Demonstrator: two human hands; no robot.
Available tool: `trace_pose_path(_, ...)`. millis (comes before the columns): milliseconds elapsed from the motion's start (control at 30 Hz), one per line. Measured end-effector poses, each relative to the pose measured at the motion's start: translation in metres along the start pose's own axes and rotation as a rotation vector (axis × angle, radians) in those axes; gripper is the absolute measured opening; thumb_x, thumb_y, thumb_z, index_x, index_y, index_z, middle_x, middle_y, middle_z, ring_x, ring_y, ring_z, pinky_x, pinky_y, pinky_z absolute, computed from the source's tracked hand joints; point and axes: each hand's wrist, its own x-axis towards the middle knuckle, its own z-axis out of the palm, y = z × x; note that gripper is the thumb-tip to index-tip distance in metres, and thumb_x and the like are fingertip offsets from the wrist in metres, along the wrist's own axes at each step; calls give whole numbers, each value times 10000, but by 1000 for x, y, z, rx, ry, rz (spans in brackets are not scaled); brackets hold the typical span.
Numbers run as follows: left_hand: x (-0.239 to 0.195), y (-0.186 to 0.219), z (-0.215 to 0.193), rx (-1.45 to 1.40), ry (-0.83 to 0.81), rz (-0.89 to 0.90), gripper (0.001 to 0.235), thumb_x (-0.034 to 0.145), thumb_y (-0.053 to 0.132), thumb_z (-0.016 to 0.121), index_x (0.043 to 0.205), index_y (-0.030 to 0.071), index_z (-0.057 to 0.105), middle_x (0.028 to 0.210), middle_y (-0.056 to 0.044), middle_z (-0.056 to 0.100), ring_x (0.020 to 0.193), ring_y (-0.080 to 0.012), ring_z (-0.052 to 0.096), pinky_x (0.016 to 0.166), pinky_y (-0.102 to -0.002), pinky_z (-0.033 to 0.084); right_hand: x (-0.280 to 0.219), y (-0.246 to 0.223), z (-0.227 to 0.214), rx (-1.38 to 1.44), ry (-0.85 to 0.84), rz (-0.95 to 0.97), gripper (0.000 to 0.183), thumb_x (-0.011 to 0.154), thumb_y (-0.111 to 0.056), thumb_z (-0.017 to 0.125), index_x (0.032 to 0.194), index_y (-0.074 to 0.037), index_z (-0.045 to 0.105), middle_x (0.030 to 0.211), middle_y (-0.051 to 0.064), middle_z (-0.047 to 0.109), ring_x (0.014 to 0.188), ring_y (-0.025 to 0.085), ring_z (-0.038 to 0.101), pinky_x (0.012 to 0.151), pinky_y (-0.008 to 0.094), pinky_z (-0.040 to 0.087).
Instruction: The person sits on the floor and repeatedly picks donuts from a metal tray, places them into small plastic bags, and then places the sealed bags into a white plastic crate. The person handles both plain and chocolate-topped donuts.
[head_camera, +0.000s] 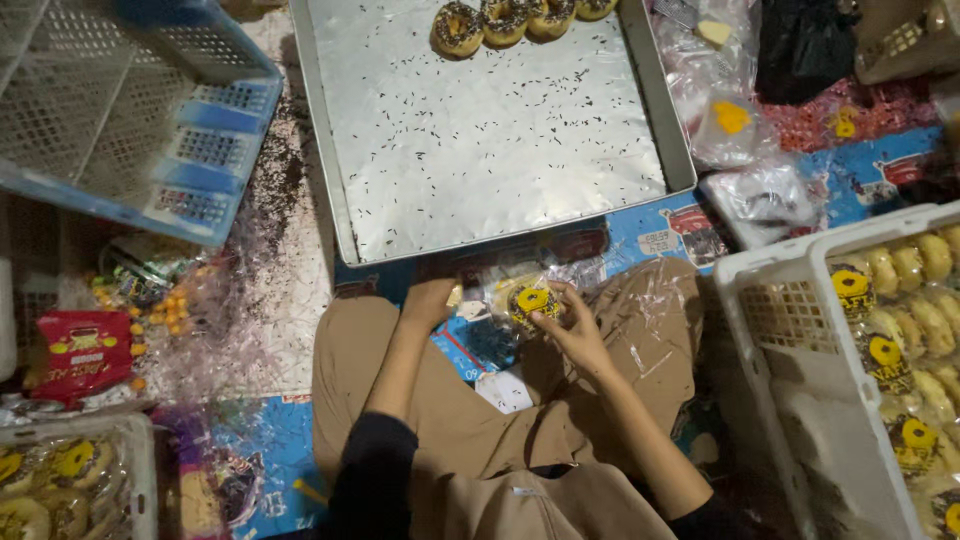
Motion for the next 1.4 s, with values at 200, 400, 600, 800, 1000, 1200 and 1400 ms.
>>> trace_pose_path(200, -75, 56, -12, -1508, -403, 299, 697, 955, 500, 578, 1509, 84, 492, 1441, -139, 560, 1280, -273, 610, 1043, -440, 544, -13, -25, 2, 38, -116, -316, 521, 931, -170, 711, 1412, -69, 540, 1401, 66, 580, 1305, 181, 530, 1085, 348, 452)
trace_pose_path(400, -93, 112, 24, -1842, -735, 392, 853, 971, 655, 543, 1575, 74, 382, 1491, -171, 511, 1293, -309, 594, 1033, -472, 546, -49, -91, -2, -922, 20, -745, 474, 946, -302, 674, 1375, -103, 638, 1195, 143, 585, 1146, 357, 545, 1056, 485, 444)
trace_pose_path(600, -124, 186, 68, -1685, -763, 172, 950, 918, 626, 638, 1640, 143, 252, 1512, -135, 489, 1292, -291, 580, 1025, -439, 539, -140, -161, -41, -977, 7, -814, 1212, 601, -659, 835, 1504, 40, 427, 1283, 244, 560, 1163, 437, 529, 983, 545, 438)
trace_pose_path(800, -174, 285, 83, -1618, -1056, 532, 1209, 866, 730, 687, 1759, 209, 62, 1656, -155, 411, 1432, -278, 482, 1169, -386, 422, -233, -160, -164, -1048, 477, -627, 864, 636, -404, 906, 1353, -106, 527, 1317, 204, 635, 1214, 362, 615, 1031, 475, 484)
trace_pose_path(1000, -160, 255, 70, -1387, -962, 458, 1239, 781, 797, 653, 1664, 151, 71, 1528, -390, 396, 1393, -496, 439, 1178, -530, 341, -370, -89, -327, -1509, 1317, 358, 835, 655, -312, 931, 1397, -144, 587, 1275, 111, 702, 1251, 359, 558, 1145, 641, 331)
trace_pose_path(1200, -120, 155, 82, -1651, -560, 122, 1037, 883, 733, 514, 1637, 88, 213, 1540, -305, 406, 1420, -421, 419, 1201, -528, 300, -380, 16, -358, -1683, 1219, 607, 374, 969, -189, 833, 1300, -273, 680, 1175, 14, 737, 1203, 278, 594, 1122, 623, 298)
trace_pose_path(1400, -93, 73, 91, -1864, -256, -78, 816, 954, 615, 475, 1598, 124, 369, 1551, -211, 432, 1432, -329, 406, 1207, -484, 274, -395, -45, -338, -1553, 1211, 514, 321, 956, -205, 759, 1270, -212, 692, 1113, 24, 753, 1071, 242, 637, 965, 532, 380)
